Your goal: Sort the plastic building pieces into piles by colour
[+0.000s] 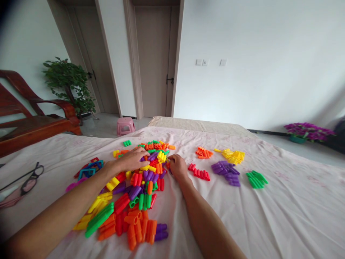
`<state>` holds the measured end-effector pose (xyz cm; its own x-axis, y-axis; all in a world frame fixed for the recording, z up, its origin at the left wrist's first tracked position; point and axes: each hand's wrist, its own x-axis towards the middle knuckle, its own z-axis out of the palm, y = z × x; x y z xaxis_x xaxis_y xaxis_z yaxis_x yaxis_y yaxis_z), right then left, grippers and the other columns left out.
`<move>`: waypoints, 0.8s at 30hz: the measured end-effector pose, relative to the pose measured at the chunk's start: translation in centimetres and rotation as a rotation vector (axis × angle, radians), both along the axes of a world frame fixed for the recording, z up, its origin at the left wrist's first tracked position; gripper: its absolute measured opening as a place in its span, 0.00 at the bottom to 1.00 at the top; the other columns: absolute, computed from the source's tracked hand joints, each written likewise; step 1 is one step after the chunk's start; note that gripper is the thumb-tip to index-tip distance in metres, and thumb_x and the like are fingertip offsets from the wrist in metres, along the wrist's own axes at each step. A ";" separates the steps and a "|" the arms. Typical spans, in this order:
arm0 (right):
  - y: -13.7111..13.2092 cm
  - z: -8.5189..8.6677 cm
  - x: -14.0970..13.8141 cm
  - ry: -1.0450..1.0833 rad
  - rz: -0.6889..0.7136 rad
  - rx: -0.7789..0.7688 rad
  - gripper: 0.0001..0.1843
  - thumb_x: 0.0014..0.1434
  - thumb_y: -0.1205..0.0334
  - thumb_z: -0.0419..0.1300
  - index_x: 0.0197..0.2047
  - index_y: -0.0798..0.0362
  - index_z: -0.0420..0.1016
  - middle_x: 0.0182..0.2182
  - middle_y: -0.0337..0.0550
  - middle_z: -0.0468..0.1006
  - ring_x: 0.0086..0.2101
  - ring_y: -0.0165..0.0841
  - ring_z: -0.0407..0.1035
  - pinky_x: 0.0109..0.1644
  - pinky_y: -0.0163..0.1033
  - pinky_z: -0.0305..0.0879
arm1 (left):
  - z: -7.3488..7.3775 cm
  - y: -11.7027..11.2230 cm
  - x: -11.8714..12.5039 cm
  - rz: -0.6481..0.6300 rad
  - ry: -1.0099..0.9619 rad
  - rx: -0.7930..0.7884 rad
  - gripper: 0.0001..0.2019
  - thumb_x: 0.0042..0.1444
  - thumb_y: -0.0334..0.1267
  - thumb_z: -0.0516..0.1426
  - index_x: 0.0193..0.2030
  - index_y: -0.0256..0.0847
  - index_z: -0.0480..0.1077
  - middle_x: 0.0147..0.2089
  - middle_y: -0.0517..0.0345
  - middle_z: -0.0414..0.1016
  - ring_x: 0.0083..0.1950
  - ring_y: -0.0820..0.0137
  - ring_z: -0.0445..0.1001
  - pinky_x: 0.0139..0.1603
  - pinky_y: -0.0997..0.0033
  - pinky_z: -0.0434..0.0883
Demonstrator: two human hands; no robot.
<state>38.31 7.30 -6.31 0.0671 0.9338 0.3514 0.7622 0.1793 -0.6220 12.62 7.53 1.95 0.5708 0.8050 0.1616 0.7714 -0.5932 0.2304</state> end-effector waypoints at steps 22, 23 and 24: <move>-0.4 0.5 -0.1 -0.009 -0.014 -0.017 0.18 0.54 0.71 0.52 0.41 0.50 0.81 0.42 0.42 0.81 0.43 0.34 0.73 0.49 0.34 0.63 | 0.1 -9.0 -8.7 -0.011 0.008 0.091 0.16 0.62 0.47 0.50 0.50 0.49 0.73 0.59 0.57 0.73 0.61 0.62 0.68 0.63 0.60 0.61; -0.4 0.5 -0.1 -0.005 -0.013 -0.018 0.18 0.55 0.71 0.52 0.41 0.50 0.81 0.42 0.42 0.81 0.43 0.34 0.73 0.49 0.34 0.63 | -0.2 -9.4 -9.0 -0.003 0.019 0.113 0.17 0.62 0.49 0.51 0.52 0.50 0.73 0.62 0.58 0.71 0.63 0.61 0.66 0.65 0.58 0.60; -0.4 0.5 -0.1 -0.001 -0.011 -0.019 0.18 0.55 0.71 0.52 0.41 0.50 0.81 0.42 0.42 0.81 0.43 0.34 0.73 0.50 0.34 0.63 | -0.5 -9.8 -9.5 0.005 0.031 0.139 0.18 0.60 0.51 0.52 0.54 0.52 0.72 0.63 0.58 0.69 0.64 0.60 0.64 0.66 0.56 0.58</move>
<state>38.25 6.87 -5.86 0.0776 0.9394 0.3340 0.7645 0.1590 -0.6247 3.14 -2.22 1.43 0.5728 0.7792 0.2544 0.7801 -0.6135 0.1225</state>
